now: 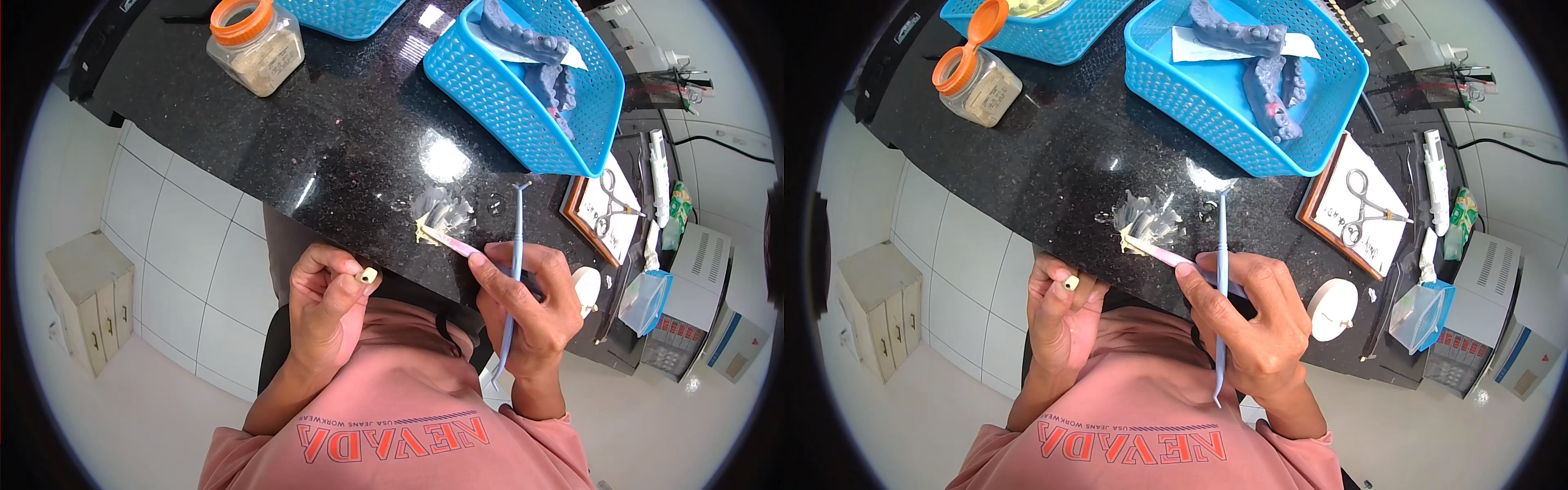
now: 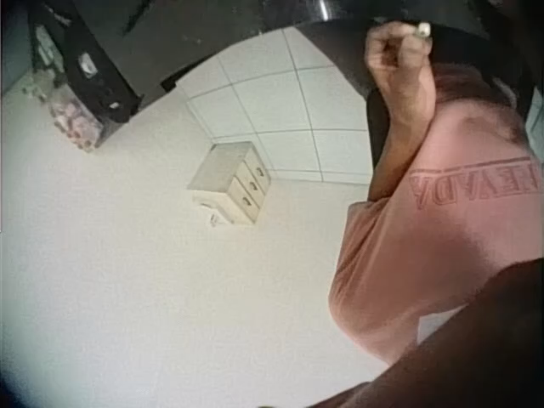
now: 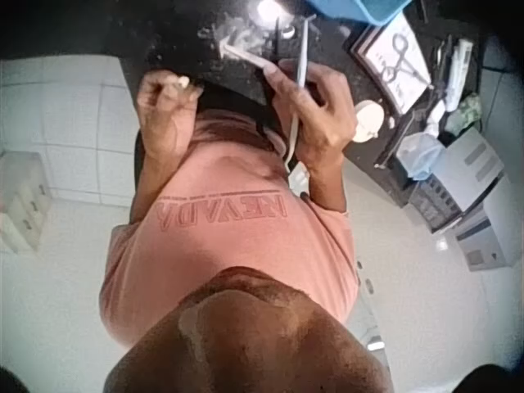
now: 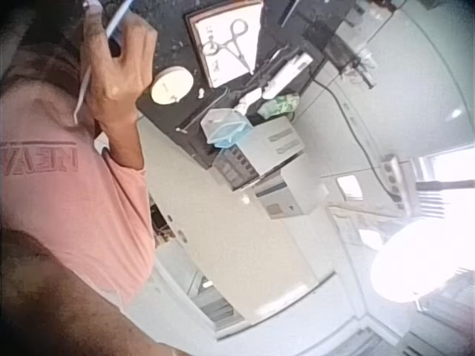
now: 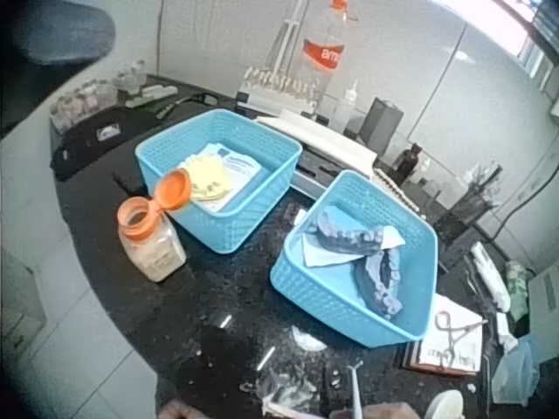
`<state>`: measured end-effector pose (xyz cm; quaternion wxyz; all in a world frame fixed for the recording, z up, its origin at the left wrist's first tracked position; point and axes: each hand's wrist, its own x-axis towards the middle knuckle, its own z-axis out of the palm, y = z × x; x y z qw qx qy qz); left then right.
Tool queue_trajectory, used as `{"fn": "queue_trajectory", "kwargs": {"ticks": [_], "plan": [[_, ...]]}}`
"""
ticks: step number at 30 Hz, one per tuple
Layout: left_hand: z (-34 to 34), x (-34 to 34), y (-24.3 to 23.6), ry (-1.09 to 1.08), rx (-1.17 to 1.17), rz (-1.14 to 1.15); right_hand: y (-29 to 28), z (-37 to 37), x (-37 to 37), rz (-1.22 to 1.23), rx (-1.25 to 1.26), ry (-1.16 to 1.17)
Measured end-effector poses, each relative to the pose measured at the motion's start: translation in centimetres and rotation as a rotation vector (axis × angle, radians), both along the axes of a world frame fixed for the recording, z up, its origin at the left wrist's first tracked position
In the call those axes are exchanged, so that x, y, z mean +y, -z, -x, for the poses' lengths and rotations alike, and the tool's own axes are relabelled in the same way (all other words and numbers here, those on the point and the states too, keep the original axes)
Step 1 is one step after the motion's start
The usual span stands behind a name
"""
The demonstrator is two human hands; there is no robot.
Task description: Applying ceramic paste to a dental crown and placing it onto a dental model for fit.
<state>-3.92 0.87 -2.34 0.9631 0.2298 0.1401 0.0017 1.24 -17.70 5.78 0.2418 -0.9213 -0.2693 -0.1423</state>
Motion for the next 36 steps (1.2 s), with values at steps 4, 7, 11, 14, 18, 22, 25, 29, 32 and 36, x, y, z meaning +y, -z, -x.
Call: {"fn": "queue_trajectory", "kwargs": {"ticks": [4,7,11,14,18,22,25,29,32,36], "plan": [[-0.1,-0.1,0.0,0.001,-0.009,-0.016,-0.2,0.3,0.5,0.003,0.048,0.056],[-0.1,-0.2,0.2,0.011,-0.004,0.000,0.1,0.5,0.5,-0.004,0.070,0.115],[-0.1,-0.4,0.3,0.012,-0.013,-0.008,-0.5,0.0,0.1,-0.053,-0.061,0.058],[-0.1,-0.5,0.1,0.017,-0.014,-0.028,-1.4,1.4,0.1,-0.360,0.068,0.097],[-0.3,-0.6,-0.1,0.001,-0.007,-0.050,-0.6,1.0,-0.2,-0.421,0.158,-0.099],[-0.1,-0.6,0.2,-0.010,-0.021,-0.066,0.8,1.8,1.6,-0.763,0.235,0.026],[0.1,-0.5,0.3,-0.011,-0.017,-0.062,0.7,1.2,0.9,-0.638,0.205,-0.042],[0.0,-0.6,0.2,-0.009,-0.027,-0.043,0.9,1.3,1.0,-0.630,0.215,0.007],[-0.1,-0.6,0.1,-0.015,-0.014,-0.043,1.1,1.1,1.4,-0.596,0.174,-0.002],[0.1,-0.6,0.2,-0.012,-0.019,-0.025,1.2,0.9,1.4,-0.552,0.158,-0.032]]}}
